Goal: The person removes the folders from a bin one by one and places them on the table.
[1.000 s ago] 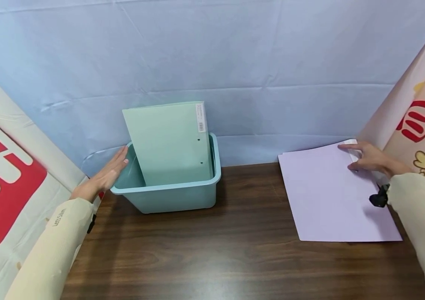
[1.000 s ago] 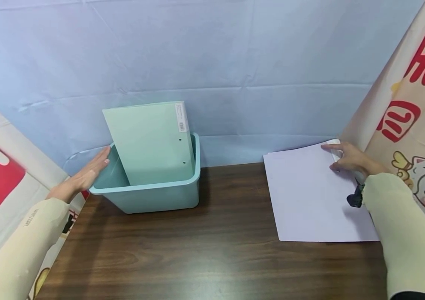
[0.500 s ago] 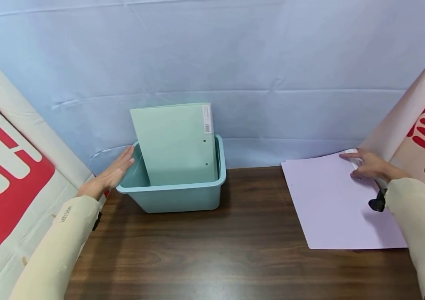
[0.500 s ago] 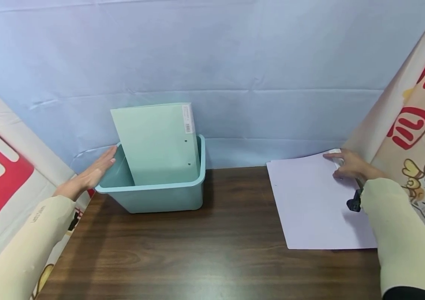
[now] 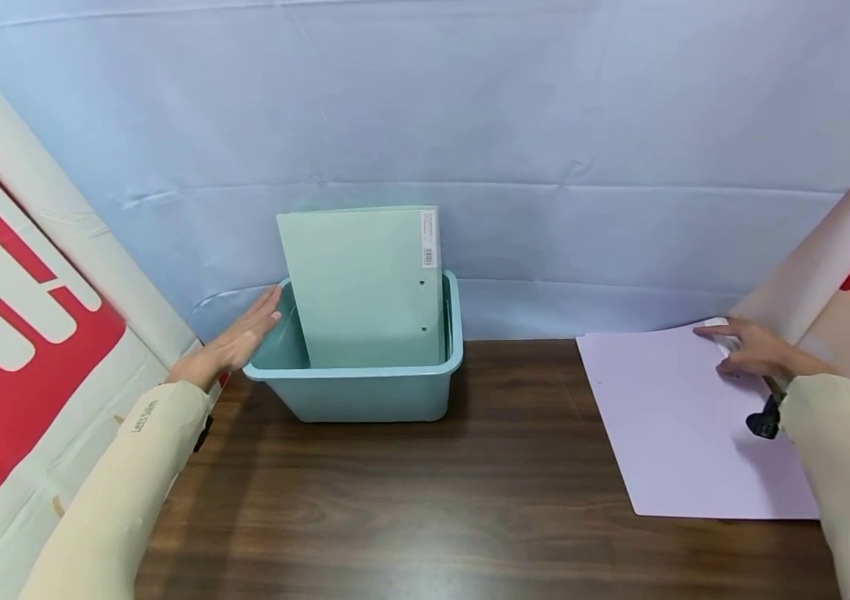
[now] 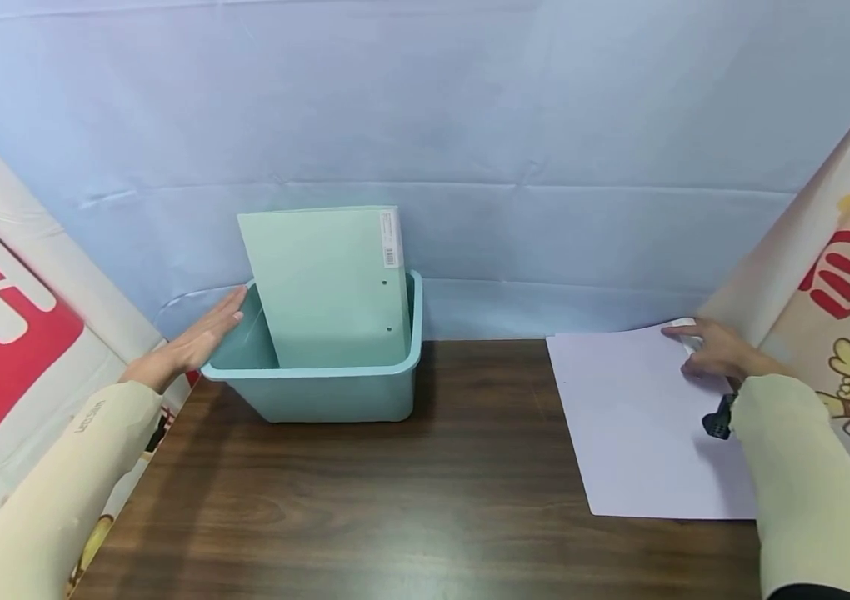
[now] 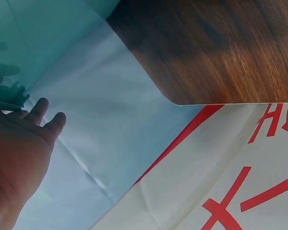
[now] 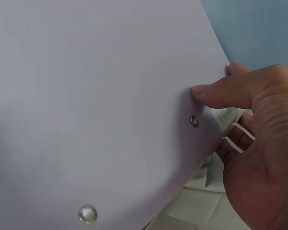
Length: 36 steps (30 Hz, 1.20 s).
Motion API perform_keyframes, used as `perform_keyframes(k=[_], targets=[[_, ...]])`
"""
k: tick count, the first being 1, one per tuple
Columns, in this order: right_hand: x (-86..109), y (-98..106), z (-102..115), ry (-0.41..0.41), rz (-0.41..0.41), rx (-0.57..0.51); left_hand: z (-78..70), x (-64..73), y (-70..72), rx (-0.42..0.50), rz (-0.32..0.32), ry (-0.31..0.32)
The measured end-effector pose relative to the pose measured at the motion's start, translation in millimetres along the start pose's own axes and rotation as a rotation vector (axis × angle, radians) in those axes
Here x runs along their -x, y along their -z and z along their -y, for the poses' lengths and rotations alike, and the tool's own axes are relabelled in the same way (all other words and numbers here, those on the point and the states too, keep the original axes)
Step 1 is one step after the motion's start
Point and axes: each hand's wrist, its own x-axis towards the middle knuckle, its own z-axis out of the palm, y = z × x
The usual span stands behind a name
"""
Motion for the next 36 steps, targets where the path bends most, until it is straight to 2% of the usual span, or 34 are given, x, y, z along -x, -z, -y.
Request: perform_keyframes(k=[5,14,23,33,36], targets=[[3.2,-5.8,-4.7,-0.017,-0.016,-0.01,-2.8,-3.7,1.4,-0.004,0.006,-0.003],[8.0,-12.3,0.7,-0.026,-0.035,0.022,-3.4,-3.6,0.7,0.004,0.006,-0.009],[6.9,-12.3,5.9,-0.021,-0.024,-0.051,-3.4,1.2,0.8,0.012,0.009,0.009],[3.6,-7.1,29.5,0.036,-0.111,-0.023,-0.9,0.3,0.1,-0.004,0.013,0.0],[2.4,-5.1,37.1,0.038,-0.11,-0.038,-1.5,-0.7,0.2,-0.006,0.013,-0.002]])
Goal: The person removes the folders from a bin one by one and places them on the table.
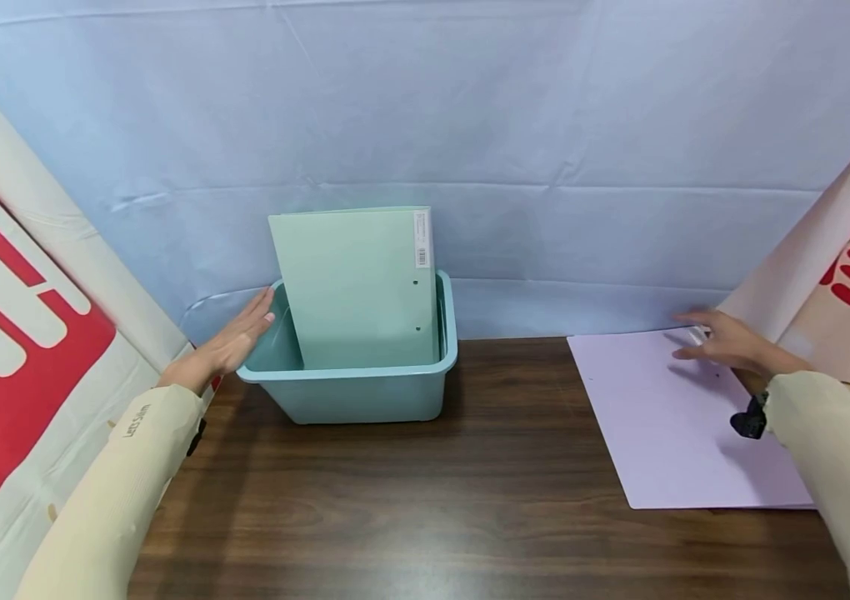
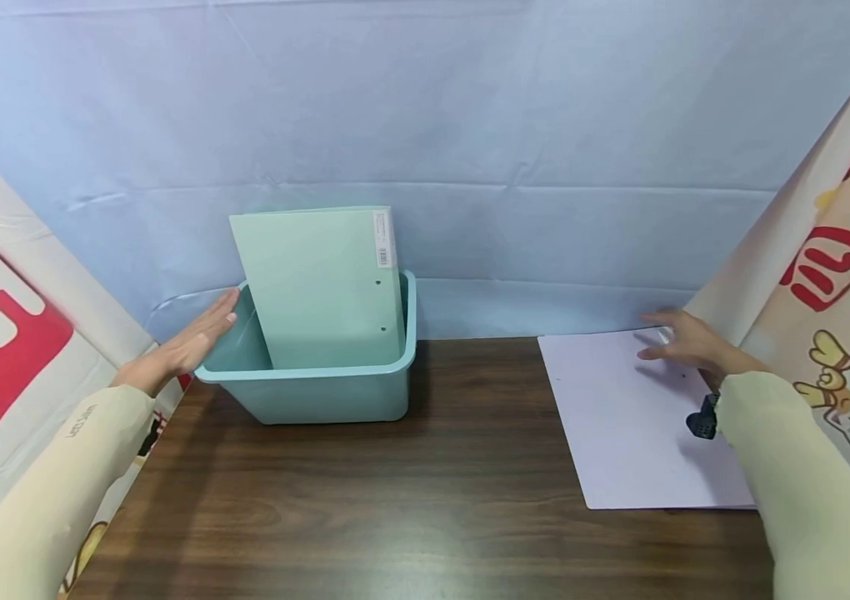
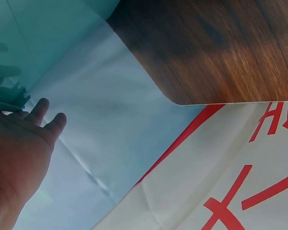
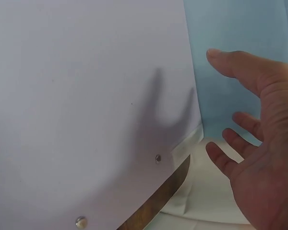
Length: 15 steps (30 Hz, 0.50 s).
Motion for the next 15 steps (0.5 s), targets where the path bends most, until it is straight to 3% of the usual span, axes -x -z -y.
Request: perform_keyframes(k=[9,15], targets=[[2.0,4.0,17.8,0.0,0.002,0.004,-0.6,-1.6,-0.5,0.003,0.001,-0.007],[1.1,5.9,31.7,0.087,-0.05,0.023,1.1,0.1,-1.0,0.002,-0.011,-0.013]])
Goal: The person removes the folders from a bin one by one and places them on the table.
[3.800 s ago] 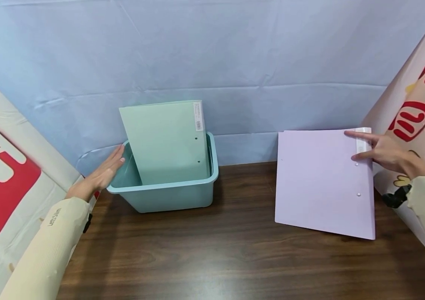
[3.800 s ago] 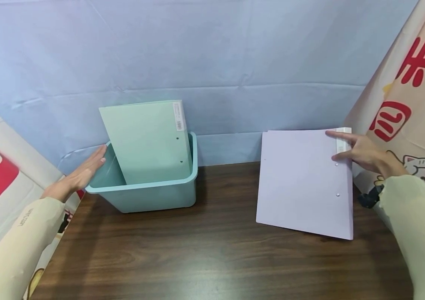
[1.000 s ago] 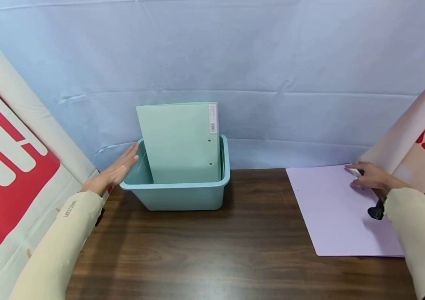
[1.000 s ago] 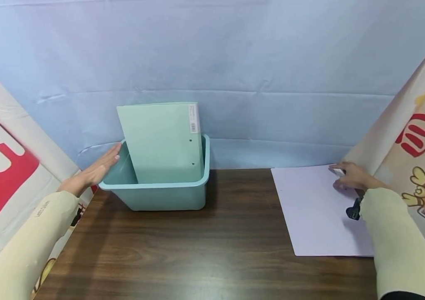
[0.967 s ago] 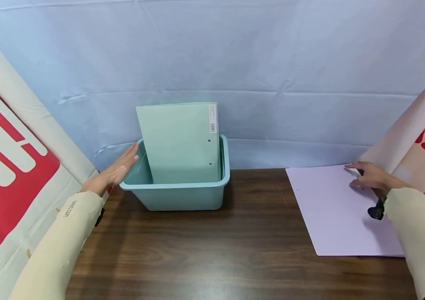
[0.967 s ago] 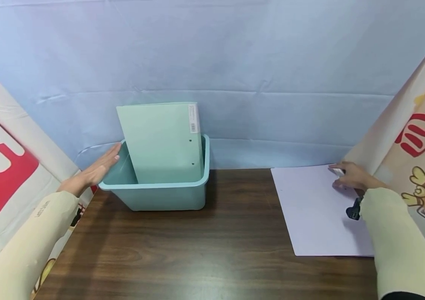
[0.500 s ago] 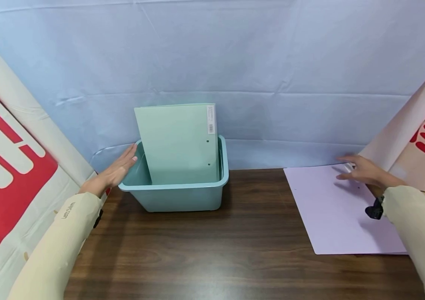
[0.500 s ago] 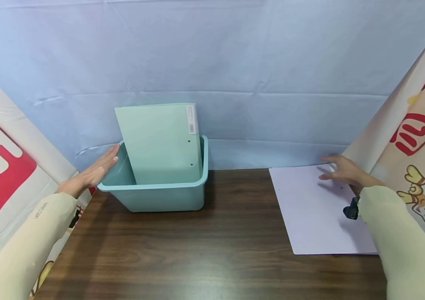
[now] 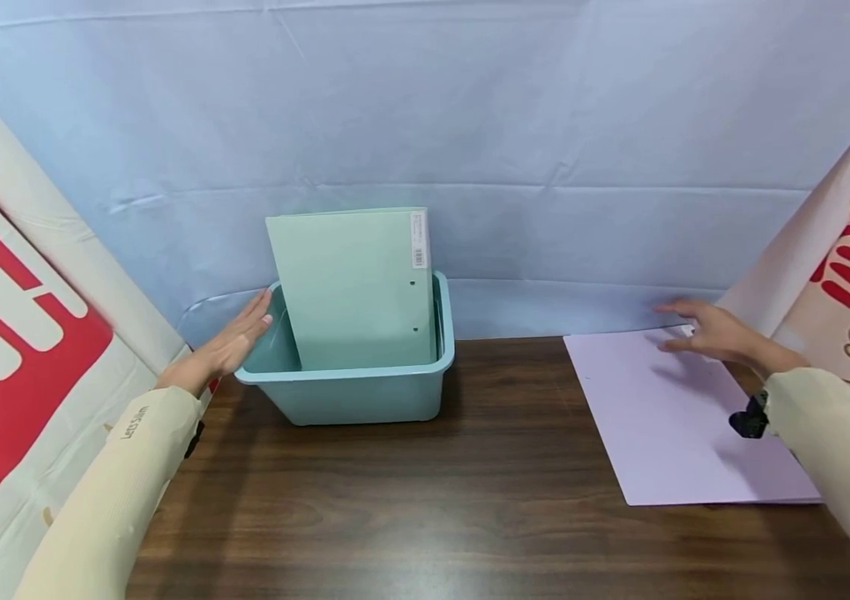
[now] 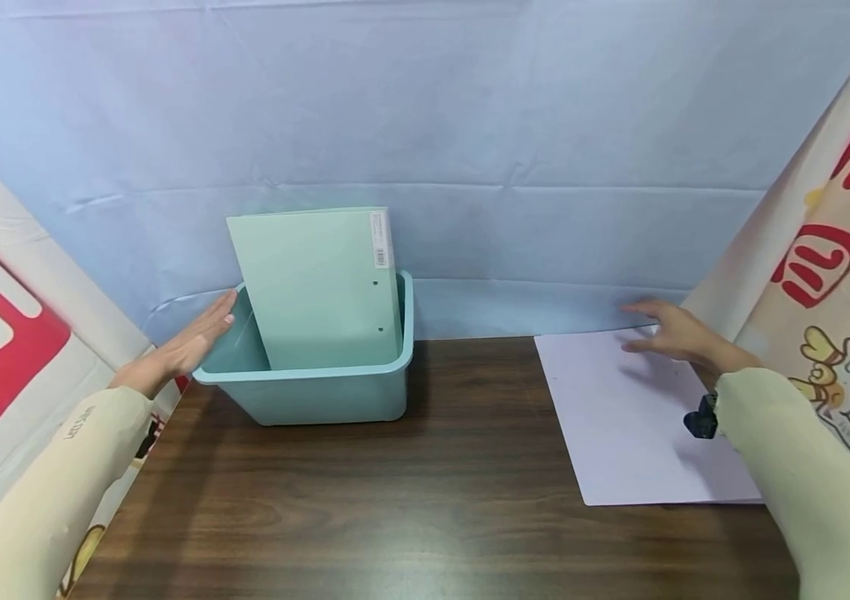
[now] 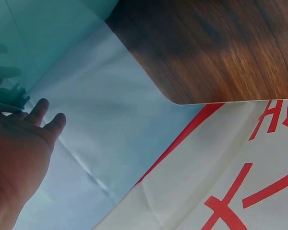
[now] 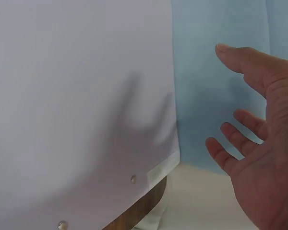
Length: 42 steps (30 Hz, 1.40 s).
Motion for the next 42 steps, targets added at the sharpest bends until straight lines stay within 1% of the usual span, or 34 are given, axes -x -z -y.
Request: perform_keyframes(k=[5,7,15,17,23,26,32,35,38,42], targets=[[-5.9,0.2,10.9,0.136,-0.067,0.031,-0.8,1.9,0.6,0.007,0.001,-0.008],[-8.2,0.8,16.4,0.159,-0.079,0.033,-1.3,2.0,0.8,0.011,0.004,-0.011],[-13.1,2.4,41.5,0.152,-0.064,-0.026,-2.0,2.1,-0.3,0.0,0.003,-0.01],[-14.5,2.7,47.2,0.169,-0.07,-0.033,-1.2,2.2,-0.8,0.0,0.002,-0.008],[-20.1,4.1,61.2,0.256,-0.11,-0.056,-0.9,3.1,-0.8,0.01,-0.005,-0.012],[-21.6,5.9,70.3,0.25,-0.106,-0.063,-1.6,2.6,-0.6,0.012,-0.007,-0.016],[-24.9,10.5,90.7,0.22,-0.079,-0.094,-2.3,-0.4,-0.1,0.002,0.009,-0.001],[-27.5,11.8,101.7,0.225,-0.077,-0.11,-2.0,-1.1,-0.2,-0.001,0.015,0.007],[-31.4,11.6,111.2,0.248,-0.083,-0.114,-1.4,-0.7,0.1,-0.002,0.019,0.013],[-36.0,11.0,122.4,0.273,-0.087,-0.146,-2.0,0.4,0.5,-0.004,0.021,0.016]])
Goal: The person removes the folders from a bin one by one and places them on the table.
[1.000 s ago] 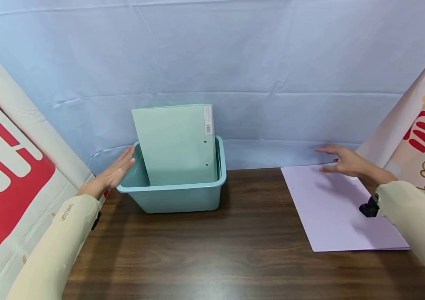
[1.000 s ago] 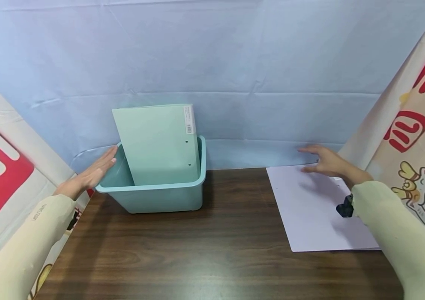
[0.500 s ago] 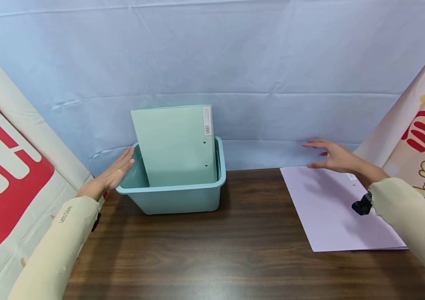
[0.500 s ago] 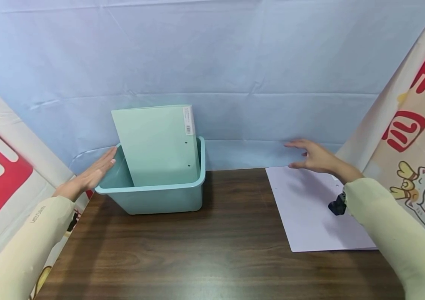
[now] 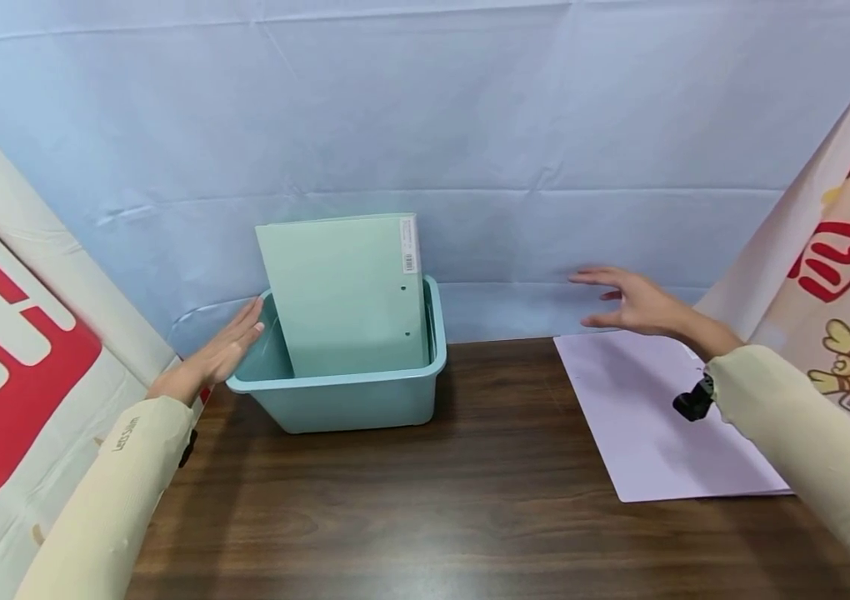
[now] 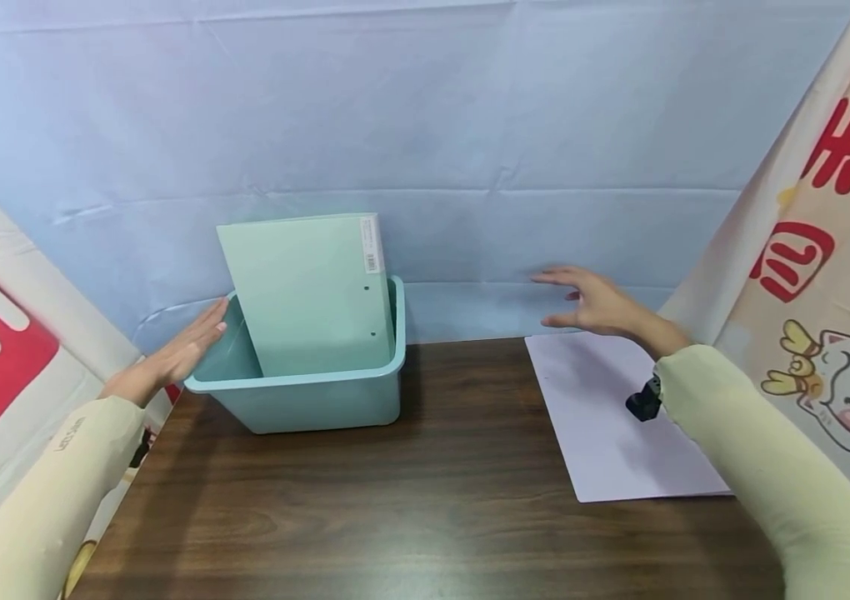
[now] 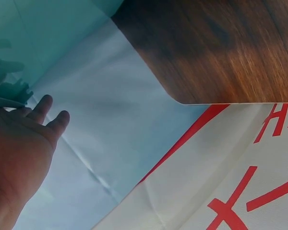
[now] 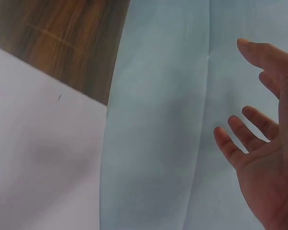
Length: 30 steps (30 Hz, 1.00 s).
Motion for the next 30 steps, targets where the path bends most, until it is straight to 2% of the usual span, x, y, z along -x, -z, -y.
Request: perform_keyframes(k=[17,30], targets=[[-30.1,-12.7,38.8,0.094,-0.023,-0.111,-0.9,-1.7,2.3,0.009,-0.011,-0.03],[-59.3,-27.6,66.7,0.148,-0.004,-0.195,1.2,-3.5,1.9,-0.011,0.0,-0.02]])
